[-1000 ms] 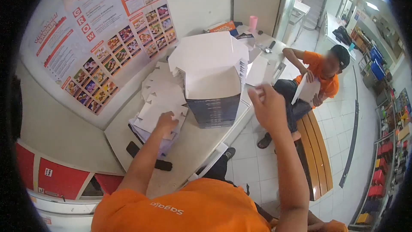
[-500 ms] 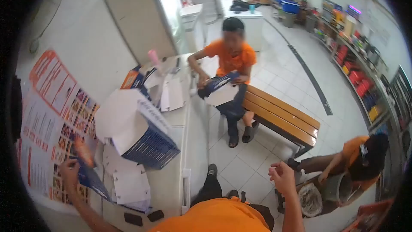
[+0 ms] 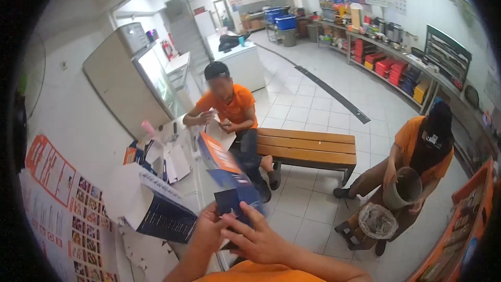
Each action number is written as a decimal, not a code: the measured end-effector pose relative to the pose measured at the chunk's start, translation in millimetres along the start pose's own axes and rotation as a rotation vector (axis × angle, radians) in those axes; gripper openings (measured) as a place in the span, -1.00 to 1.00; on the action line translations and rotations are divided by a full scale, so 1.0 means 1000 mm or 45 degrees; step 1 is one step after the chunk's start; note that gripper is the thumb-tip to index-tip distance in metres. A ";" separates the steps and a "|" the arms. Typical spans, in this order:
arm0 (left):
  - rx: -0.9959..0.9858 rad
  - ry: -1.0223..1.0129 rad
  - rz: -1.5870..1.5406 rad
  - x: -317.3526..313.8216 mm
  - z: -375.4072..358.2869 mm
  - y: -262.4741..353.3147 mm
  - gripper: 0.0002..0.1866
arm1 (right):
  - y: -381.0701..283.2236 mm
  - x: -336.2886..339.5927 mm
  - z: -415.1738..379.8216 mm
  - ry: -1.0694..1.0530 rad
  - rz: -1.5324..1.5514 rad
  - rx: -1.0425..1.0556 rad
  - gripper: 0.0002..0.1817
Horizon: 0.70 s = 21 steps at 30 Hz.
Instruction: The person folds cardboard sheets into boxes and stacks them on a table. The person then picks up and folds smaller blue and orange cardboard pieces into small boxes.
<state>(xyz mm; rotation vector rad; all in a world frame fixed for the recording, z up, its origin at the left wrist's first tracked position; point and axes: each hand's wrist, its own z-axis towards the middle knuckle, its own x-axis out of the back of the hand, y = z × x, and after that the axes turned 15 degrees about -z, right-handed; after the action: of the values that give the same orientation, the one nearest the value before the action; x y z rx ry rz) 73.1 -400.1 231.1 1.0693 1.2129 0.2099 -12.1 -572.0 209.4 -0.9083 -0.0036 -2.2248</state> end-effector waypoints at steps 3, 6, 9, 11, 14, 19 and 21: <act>0.102 0.142 -0.315 -0.003 0.002 -0.036 -0.59 | 0.016 -0.016 -0.013 0.006 -0.160 -0.227 -0.25; 0.337 0.394 -0.375 0.012 -0.006 -0.064 -0.59 | 0.022 -0.033 -0.036 0.026 -0.151 -0.333 -0.30; 0.327 0.386 -0.342 0.015 -0.006 -0.070 -0.73 | 0.011 -0.030 -0.047 0.035 -0.068 -0.313 -0.29; 0.445 0.312 -0.473 0.027 0.003 -0.069 -0.82 | -0.004 -0.015 -0.041 -0.058 -0.001 -0.279 -0.30; 0.506 0.618 -0.478 0.029 0.008 -0.081 -0.78 | 0.006 -0.046 -0.059 -0.007 -0.265 -0.359 -0.35; 0.448 0.151 -0.399 0.024 0.005 -0.089 -0.84 | 0.014 -0.038 -0.056 0.228 -0.313 -0.750 -0.46; 0.405 0.170 -0.356 0.035 0.011 -0.091 -0.85 | 0.012 -0.038 -0.055 0.160 -0.352 -0.699 -0.48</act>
<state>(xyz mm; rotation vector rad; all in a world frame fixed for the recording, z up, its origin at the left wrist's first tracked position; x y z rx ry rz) 60.9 -431.4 139.0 1.1561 1.5359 -0.1350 -19.7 -572.0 141.8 -1.1010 0.5984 -2.5922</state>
